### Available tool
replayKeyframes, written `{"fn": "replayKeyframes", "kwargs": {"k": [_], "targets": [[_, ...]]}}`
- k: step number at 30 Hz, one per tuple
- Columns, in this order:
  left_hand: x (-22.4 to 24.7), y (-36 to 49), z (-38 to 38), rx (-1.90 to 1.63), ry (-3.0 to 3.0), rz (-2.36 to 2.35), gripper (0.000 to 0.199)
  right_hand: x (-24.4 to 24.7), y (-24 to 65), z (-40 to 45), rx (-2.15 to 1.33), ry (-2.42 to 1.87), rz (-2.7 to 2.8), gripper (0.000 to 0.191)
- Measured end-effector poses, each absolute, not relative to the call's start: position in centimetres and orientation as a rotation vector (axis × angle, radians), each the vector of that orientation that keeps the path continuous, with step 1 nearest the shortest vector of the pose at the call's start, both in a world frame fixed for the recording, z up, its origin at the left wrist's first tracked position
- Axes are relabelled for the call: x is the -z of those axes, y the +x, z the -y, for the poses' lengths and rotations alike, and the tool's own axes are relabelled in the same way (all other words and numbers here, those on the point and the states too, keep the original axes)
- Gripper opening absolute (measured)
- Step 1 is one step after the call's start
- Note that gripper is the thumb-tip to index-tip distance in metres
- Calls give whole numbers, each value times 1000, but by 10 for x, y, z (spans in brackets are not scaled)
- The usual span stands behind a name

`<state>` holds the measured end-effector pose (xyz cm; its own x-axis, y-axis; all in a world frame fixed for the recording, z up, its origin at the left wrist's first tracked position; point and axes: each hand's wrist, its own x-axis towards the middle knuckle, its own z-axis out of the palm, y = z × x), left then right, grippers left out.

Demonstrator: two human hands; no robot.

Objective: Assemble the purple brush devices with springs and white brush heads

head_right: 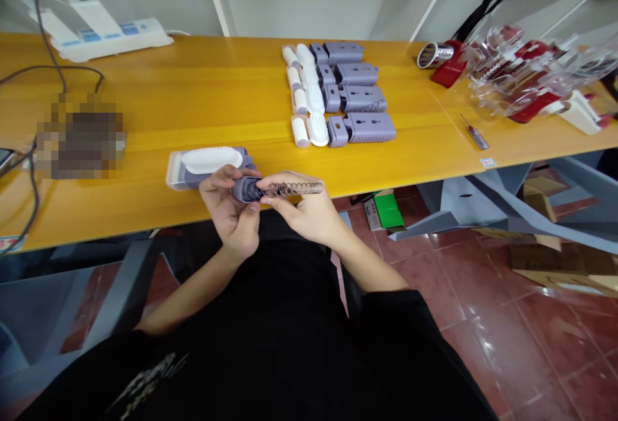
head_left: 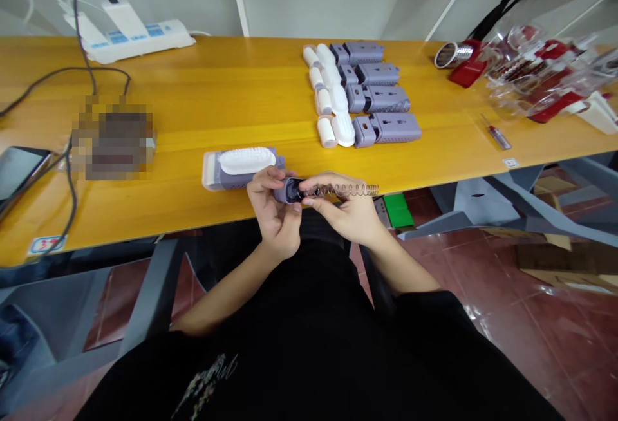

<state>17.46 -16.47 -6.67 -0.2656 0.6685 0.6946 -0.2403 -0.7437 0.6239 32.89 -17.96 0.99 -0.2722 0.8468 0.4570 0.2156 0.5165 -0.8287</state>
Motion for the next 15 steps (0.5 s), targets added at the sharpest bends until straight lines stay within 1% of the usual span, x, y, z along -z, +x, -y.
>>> {"fn": "replayKeyframes", "kwargs": {"k": [7, 15], "targets": [[63, 176, 165, -2032, 1417, -560, 40, -3, 329, 176, -922, -889, 1666, 17], [60, 177, 165, -2073, 1417, -637, 44, 0, 331, 173, -809, -941, 1714, 21]]}}
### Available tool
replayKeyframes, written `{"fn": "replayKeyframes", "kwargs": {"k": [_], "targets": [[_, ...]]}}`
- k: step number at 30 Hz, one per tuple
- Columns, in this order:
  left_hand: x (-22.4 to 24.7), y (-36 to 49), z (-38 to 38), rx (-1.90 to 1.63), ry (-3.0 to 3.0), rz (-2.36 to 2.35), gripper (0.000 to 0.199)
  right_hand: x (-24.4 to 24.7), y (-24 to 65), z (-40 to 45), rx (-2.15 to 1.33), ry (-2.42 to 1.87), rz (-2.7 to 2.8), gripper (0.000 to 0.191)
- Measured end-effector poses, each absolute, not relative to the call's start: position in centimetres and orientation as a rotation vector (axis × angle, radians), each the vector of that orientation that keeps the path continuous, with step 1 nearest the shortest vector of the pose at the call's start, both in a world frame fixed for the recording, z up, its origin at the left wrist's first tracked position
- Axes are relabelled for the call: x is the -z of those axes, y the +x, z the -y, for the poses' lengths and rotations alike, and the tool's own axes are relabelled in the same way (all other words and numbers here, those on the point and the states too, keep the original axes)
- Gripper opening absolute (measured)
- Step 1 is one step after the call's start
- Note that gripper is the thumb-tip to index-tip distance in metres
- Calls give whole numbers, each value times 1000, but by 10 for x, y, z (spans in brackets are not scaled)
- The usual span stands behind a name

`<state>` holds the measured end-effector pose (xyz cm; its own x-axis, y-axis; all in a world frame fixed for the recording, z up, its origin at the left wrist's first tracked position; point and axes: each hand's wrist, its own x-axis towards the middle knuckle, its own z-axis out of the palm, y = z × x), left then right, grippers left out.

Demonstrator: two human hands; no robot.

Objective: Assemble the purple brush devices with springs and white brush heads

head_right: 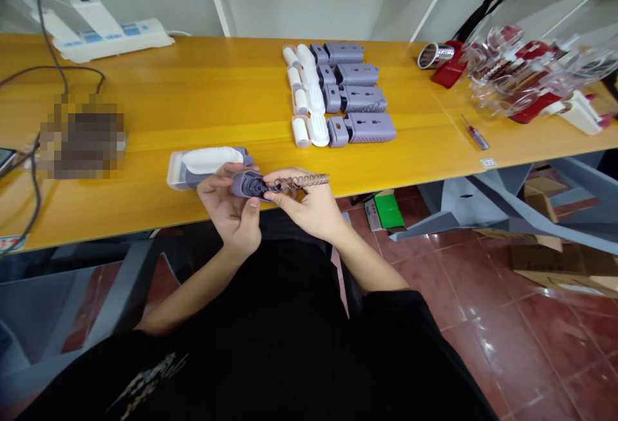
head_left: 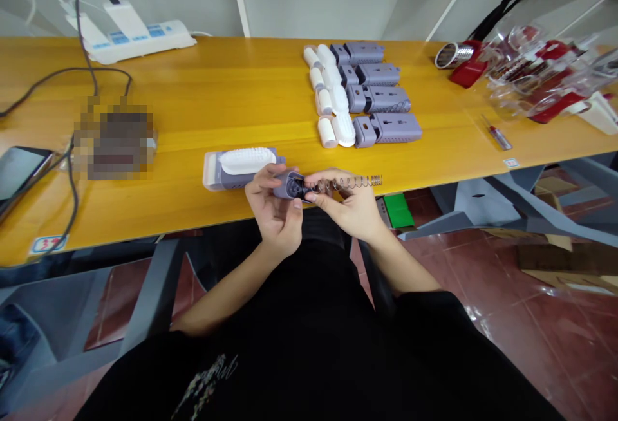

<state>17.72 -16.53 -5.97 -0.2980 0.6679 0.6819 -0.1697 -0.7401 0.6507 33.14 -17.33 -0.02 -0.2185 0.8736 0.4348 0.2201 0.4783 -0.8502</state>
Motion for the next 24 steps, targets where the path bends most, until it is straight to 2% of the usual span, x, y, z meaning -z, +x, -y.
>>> {"fn": "replayKeyframes", "kwargs": {"k": [13, 24], "targets": [[60, 176, 161, -2137, 1507, -592, 38, -5, 334, 174, -668, -904, 1803, 19], [61, 179, 160, -2148, 1427, -594, 48, -2, 331, 179, -510, -821, 1921, 20]]}}
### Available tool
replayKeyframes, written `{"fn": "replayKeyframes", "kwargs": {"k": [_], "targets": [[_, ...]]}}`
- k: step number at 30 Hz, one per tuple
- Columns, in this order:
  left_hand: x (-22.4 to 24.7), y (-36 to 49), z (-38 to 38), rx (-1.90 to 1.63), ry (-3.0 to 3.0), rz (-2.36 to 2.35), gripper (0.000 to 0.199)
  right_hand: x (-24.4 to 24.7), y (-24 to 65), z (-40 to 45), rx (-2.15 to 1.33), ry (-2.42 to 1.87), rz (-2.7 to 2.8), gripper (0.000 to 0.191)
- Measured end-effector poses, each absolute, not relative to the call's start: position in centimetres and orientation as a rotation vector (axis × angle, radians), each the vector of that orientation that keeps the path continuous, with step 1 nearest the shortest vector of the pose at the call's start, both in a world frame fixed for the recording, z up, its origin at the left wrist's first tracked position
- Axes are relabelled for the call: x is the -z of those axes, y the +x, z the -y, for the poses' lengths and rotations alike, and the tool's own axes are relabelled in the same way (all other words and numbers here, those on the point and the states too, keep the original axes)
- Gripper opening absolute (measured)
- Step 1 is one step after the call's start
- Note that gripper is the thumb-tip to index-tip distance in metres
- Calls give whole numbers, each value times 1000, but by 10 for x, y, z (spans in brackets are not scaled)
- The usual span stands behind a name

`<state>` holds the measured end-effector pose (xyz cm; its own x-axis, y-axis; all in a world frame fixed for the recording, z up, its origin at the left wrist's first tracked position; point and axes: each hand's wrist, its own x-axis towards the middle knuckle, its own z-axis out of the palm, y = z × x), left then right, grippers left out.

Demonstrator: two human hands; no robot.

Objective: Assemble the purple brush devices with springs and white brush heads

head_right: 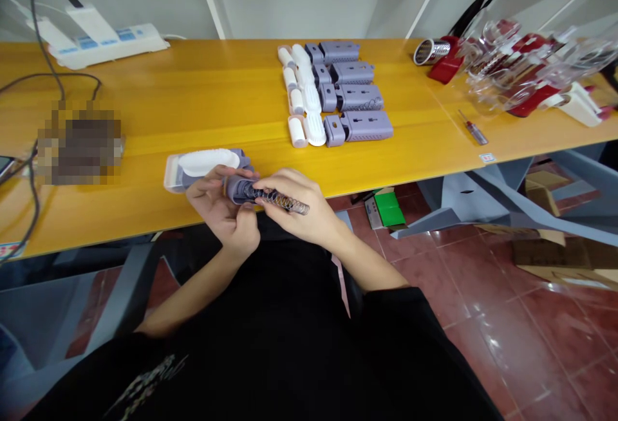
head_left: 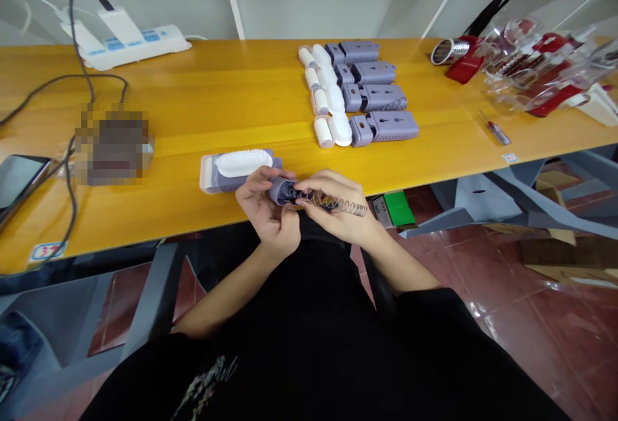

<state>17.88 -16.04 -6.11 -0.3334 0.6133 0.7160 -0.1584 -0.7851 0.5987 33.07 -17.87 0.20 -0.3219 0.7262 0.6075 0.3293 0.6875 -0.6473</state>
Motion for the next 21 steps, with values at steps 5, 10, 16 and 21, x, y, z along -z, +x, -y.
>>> {"fn": "replayKeyframes", "kwargs": {"k": [5, 10, 16, 21], "targets": [[53, 181, 162, -2169, 1358, -621, 50, 0, 329, 181, -453, -829, 2011, 25], [51, 182, 161, -2205, 1348, -645, 44, 0, 327, 181, -418, -812, 2042, 27], [51, 183, 162, -2214, 1296, -713, 32, -1, 327, 181, -422, -832, 2080, 26], [47, 182, 162, -2227, 1311, -723, 35, 0, 327, 181, -410, -824, 2076, 27]]}}
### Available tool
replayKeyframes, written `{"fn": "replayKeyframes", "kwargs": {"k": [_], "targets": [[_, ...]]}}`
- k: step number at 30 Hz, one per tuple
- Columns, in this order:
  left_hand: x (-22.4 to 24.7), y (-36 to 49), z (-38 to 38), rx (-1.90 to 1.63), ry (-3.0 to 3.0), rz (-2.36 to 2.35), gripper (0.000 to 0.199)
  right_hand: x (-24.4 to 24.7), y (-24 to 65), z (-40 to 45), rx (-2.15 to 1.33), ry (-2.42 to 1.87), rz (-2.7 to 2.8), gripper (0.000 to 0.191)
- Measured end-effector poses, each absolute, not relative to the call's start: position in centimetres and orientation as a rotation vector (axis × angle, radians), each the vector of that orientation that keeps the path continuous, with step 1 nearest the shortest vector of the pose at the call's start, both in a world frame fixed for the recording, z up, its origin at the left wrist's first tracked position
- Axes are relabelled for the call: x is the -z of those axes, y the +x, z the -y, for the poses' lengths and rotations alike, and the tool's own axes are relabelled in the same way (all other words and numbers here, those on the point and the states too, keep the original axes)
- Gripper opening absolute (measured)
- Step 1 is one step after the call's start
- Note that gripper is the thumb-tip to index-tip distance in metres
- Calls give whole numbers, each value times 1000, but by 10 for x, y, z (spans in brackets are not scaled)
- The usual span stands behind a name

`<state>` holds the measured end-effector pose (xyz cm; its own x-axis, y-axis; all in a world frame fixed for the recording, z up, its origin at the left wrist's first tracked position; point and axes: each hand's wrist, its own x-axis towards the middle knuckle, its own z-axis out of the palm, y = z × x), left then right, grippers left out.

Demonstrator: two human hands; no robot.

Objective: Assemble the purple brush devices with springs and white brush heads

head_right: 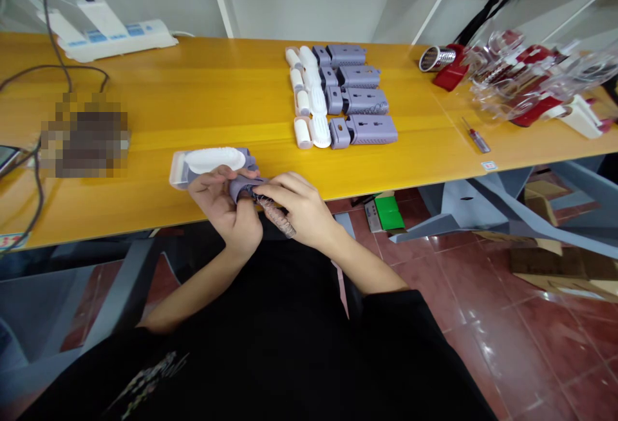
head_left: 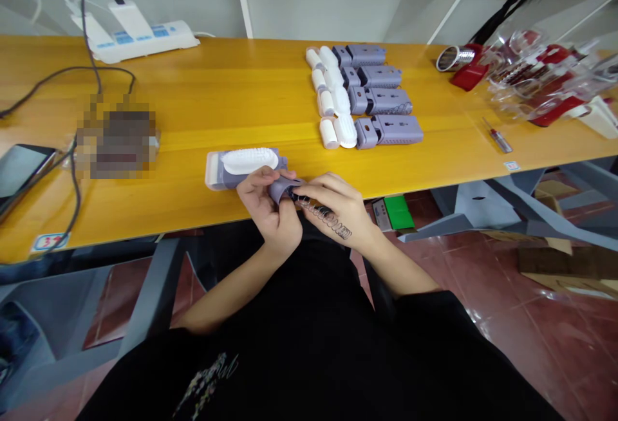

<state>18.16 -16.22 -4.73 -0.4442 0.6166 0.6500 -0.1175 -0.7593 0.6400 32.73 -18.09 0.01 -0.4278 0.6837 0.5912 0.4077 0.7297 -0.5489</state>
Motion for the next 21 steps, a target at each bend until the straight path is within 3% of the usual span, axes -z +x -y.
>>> {"fn": "replayKeyframes", "kwargs": {"k": [15, 21], "targets": [[48, 175, 160, -2107, 1261, -759, 50, 2, 324, 181, -342, -852, 2059, 26], [48, 167, 160, -2046, 1324, -719, 40, 6, 317, 183, -183, -747, 2032, 31]]}}
